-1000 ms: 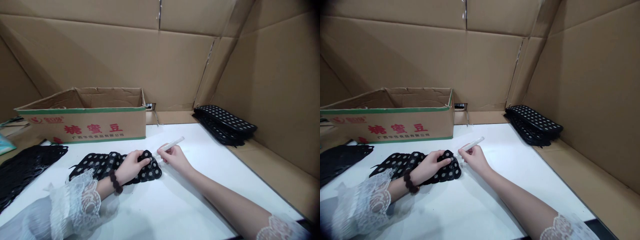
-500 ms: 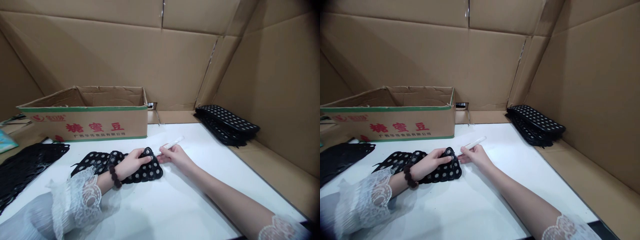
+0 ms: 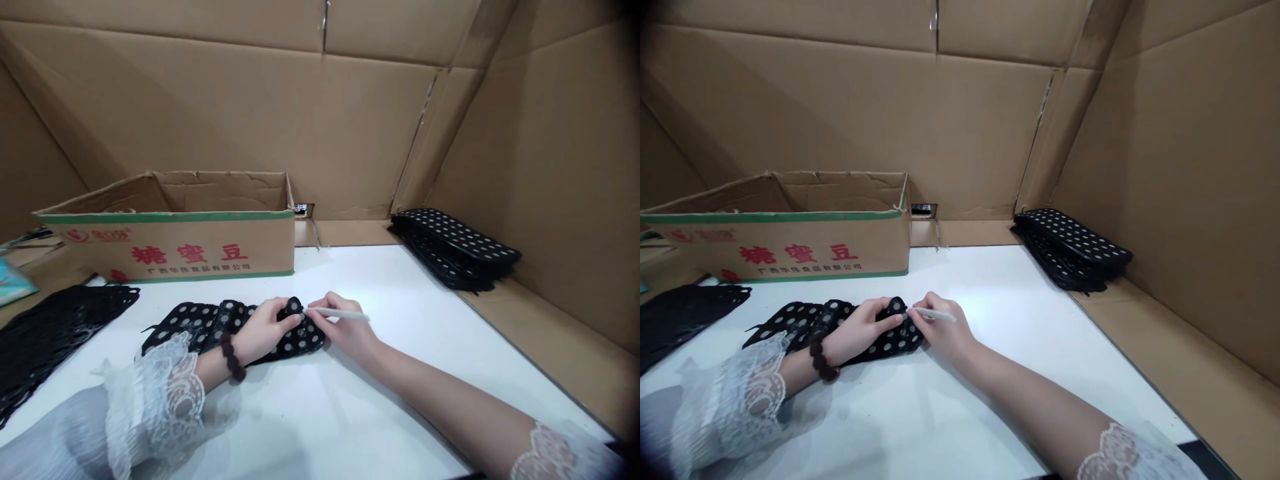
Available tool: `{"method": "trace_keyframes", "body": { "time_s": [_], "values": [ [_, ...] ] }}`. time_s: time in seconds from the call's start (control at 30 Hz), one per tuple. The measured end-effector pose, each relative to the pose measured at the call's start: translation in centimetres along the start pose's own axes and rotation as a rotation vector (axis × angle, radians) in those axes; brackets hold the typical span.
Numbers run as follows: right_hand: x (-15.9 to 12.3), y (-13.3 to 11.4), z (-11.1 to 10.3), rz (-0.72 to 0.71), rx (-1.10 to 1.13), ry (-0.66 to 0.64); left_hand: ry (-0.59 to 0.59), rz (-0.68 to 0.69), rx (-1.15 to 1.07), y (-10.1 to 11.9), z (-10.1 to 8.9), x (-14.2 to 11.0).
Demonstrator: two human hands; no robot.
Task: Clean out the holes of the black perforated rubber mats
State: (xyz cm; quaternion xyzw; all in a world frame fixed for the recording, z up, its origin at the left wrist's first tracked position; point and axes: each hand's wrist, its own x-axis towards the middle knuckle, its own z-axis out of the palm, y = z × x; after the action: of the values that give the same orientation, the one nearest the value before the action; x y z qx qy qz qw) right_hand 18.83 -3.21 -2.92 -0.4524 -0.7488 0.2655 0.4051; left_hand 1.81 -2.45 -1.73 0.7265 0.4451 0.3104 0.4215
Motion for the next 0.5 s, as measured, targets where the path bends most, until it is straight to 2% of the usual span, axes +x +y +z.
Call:
{"method": "trace_keyframes", "body": {
  "time_s": [0.13,0.23,0.5],
  "values": [
    [0.3,-0.1,0.3,-0.183,-0.342,-0.014,0.013,0.019,-0.011,0.0,0.1,0.0],
    [0.6,0.0,0.6,-0.249,-0.529,-0.011,0.023,0.041,0.007,0.0,0.1,0.1],
    [1.1,0.4,0.7,-0.277,-0.568,0.052,-0.007,0.054,-0.083,0.1,0.0,0.2]
  ]
}}
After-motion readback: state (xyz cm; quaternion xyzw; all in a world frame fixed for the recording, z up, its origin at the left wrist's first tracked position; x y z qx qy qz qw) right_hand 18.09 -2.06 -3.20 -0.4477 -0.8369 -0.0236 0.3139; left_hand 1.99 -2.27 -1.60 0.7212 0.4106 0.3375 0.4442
